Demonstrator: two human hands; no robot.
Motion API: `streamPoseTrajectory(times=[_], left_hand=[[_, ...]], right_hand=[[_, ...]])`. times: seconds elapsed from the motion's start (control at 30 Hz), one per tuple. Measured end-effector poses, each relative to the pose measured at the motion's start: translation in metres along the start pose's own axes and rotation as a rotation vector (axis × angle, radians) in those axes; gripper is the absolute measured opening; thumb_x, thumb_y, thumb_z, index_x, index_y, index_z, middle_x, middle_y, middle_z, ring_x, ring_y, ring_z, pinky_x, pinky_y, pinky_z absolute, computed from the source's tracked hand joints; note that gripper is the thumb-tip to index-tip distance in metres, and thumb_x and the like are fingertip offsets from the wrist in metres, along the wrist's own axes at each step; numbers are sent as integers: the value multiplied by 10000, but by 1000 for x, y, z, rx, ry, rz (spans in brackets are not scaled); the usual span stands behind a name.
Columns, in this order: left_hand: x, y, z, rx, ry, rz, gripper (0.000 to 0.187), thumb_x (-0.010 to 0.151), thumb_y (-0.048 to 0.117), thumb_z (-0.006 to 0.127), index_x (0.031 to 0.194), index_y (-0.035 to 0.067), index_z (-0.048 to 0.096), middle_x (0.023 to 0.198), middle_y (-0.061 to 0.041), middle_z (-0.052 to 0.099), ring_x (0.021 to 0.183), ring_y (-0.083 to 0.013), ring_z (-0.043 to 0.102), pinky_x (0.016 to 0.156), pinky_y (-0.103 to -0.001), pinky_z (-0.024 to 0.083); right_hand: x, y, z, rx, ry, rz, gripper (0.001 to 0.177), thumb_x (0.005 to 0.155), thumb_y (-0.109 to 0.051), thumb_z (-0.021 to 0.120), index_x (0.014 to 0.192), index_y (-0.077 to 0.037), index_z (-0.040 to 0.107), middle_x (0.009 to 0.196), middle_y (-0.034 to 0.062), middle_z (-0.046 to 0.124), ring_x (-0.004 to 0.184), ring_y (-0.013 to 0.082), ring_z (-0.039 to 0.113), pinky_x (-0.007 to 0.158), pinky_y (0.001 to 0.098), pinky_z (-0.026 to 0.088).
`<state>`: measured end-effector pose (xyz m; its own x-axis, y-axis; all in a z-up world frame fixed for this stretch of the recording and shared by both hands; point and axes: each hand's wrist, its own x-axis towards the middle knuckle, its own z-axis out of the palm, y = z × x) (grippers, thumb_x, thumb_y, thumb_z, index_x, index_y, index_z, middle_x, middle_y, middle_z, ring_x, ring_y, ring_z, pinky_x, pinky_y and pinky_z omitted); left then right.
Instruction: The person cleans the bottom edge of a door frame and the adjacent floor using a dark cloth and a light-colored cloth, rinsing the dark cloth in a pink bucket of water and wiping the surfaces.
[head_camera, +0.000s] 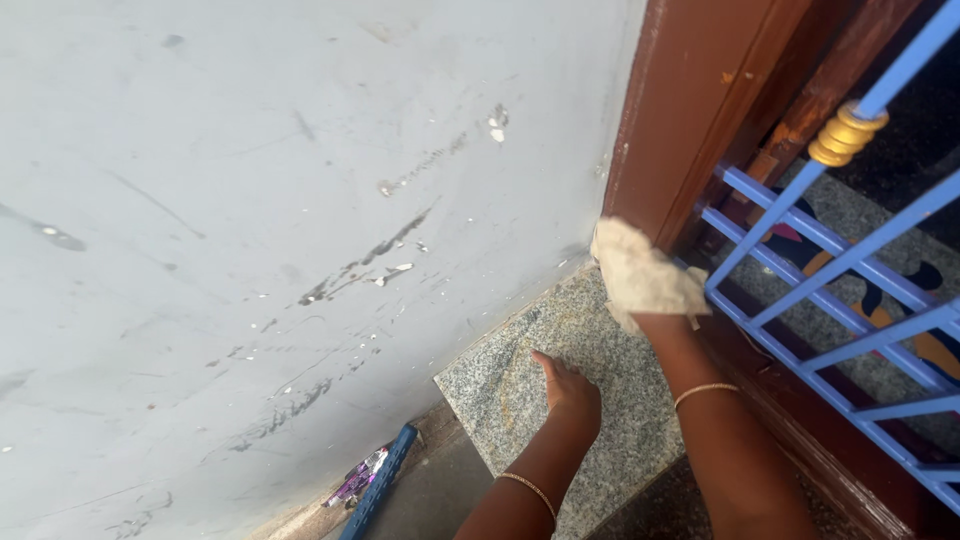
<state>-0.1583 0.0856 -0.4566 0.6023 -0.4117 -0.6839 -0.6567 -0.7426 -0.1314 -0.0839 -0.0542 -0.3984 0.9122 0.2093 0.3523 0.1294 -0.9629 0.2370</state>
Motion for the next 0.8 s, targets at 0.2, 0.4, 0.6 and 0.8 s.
streamPoseTrajectory(times=[0.2,0.4,0.6,0.8], left_hand=[[6,10,4,90,-44,-14,509,992,396,657,1437,152,625,1628,-127,417,1502,-458,334,1108,-843,53],[14,15,10,44,48,-82,463,986,315,651,1420,163,596,1616,-112,375,1489,-389,320,1058,-883,20],[13,17,-7,87,23,-107,374,1019,340,624,1346,172,696,1571,-111,502,1509,-381,361,1105,-885,27],[6,5,-2,16,18,-51,405,951,345,735,1315,182,666,1587,-60,432,1507,-341,327,1094,-882,-1]], right_hand=[[-70,3,24,103,-134,21,187,922,-250,663,1010,-94,714,939,128,685,828,278,671,770,496,551],[-133,23,9,153,-235,83,208,909,-270,669,1020,-101,718,950,117,682,841,265,669,788,507,546],[-189,40,-23,166,-374,229,230,897,-289,674,1031,-109,721,961,107,679,853,252,666,806,518,541],[-243,37,-59,207,-573,442,253,884,-309,679,1041,-116,725,972,96,675,866,239,664,824,529,536]])
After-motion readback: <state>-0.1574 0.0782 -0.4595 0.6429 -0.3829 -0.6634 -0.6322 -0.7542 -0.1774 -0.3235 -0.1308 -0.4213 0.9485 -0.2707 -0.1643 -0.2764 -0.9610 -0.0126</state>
